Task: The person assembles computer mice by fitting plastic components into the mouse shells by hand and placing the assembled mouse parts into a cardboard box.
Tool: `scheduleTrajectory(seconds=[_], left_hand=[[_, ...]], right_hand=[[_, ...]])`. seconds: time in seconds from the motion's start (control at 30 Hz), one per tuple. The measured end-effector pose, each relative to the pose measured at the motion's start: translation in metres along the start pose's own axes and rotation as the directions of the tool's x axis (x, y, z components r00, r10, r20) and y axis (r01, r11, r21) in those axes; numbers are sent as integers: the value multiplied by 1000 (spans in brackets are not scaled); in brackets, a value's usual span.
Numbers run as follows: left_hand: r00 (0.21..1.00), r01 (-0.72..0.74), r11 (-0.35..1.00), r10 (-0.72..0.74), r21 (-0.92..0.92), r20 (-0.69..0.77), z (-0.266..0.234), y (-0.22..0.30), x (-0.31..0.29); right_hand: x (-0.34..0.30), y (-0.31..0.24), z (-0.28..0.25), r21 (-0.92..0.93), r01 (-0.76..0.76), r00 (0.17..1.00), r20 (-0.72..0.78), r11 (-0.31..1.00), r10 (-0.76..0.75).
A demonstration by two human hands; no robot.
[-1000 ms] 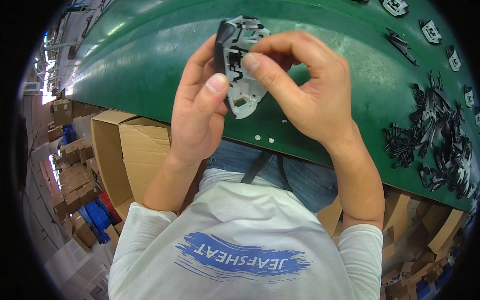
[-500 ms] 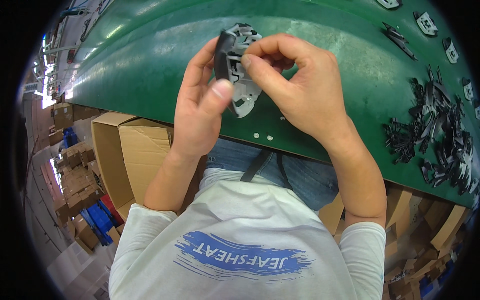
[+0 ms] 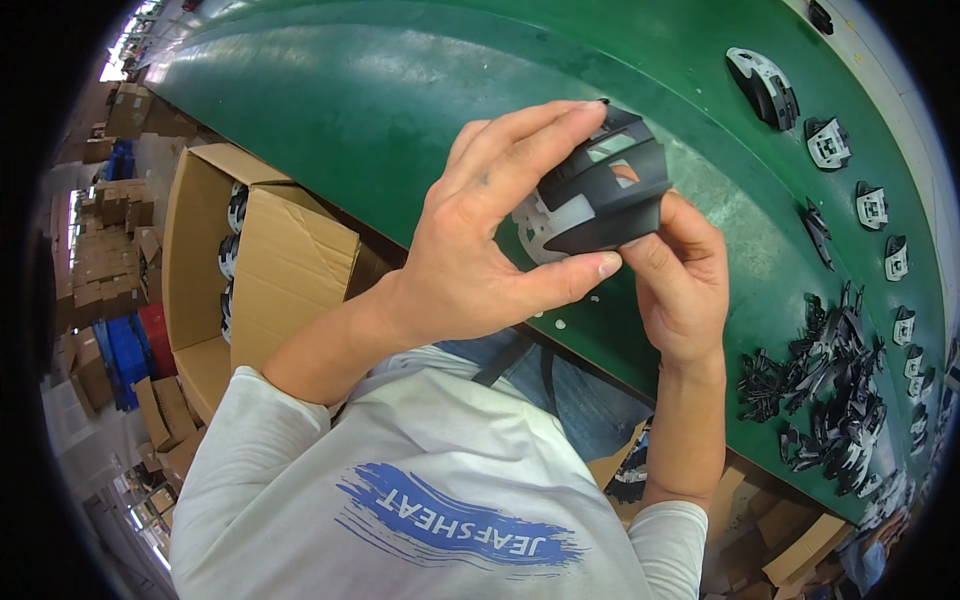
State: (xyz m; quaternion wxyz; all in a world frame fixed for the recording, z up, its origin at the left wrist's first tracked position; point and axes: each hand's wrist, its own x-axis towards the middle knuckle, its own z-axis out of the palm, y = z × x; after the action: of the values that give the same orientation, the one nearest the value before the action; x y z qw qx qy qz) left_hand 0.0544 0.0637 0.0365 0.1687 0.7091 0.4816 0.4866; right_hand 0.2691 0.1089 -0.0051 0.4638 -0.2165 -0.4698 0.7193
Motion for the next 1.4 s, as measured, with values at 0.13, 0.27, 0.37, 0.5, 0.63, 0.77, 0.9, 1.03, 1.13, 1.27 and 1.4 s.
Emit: scheduleTrajectory(seconds=[0.13, 0.27, 0.37, 0.5, 0.63, 0.77, 0.9, 1.03, 1.13, 1.27, 1.4], left_hand=[[999, 38, 995, -37, -91, 16, 9, 0, -7], [995, 96, 972, -90, -213, 35, 13, -1, -9], [998, 63, 985, -59, -162, 26, 16, -4, -10], [999, 45, 993, -42, -106, 34, 8, -2, -9], [994, 92, 990, -85, -109, 67, -4, -6, -12], [991, 124, 984, -116, -129, 66, -1, -5, -11], [989, 147, 973, -141, -179, 45, 7, -7, -10], [995, 86, 977, -75, -197, 66, 13, -9, -14], [971, 221, 942, -190, -252, 143, 13, -10, -18], [961, 259, 925, -218, -279, 172, 17, -4, -23], [953, 293, 910, -254, -292, 165, 27, 3, -22]], right_hand=[[-7, 4, -9, 33, 3, 1000, 12, 999, -4], [-11, 5, -9, 67, -18, 1000, -8, 998, 19], [-13, 8, -4, 76, -1, 999, -35, 997, 4], [-11, 7, -6, -35, 16, 999, -30, 999, -17], [-3, 9, 0, -68, 32, 999, 47, 997, -28], [-4, 13, 4, 63, 22, 998, 53, 998, -26], [-4, 10, 17, 47, 108, 992, -64, 993, -105], [0, 13, 16, -95, 55, 973, -217, 994, -74], [2, 17, 17, -248, 93, 973, -183, 964, -140], [-1, 15, 12, -202, 109, 980, -144, 973, -140], [-4, 10, 2, -294, 143, 976, -117, 945, -184]])
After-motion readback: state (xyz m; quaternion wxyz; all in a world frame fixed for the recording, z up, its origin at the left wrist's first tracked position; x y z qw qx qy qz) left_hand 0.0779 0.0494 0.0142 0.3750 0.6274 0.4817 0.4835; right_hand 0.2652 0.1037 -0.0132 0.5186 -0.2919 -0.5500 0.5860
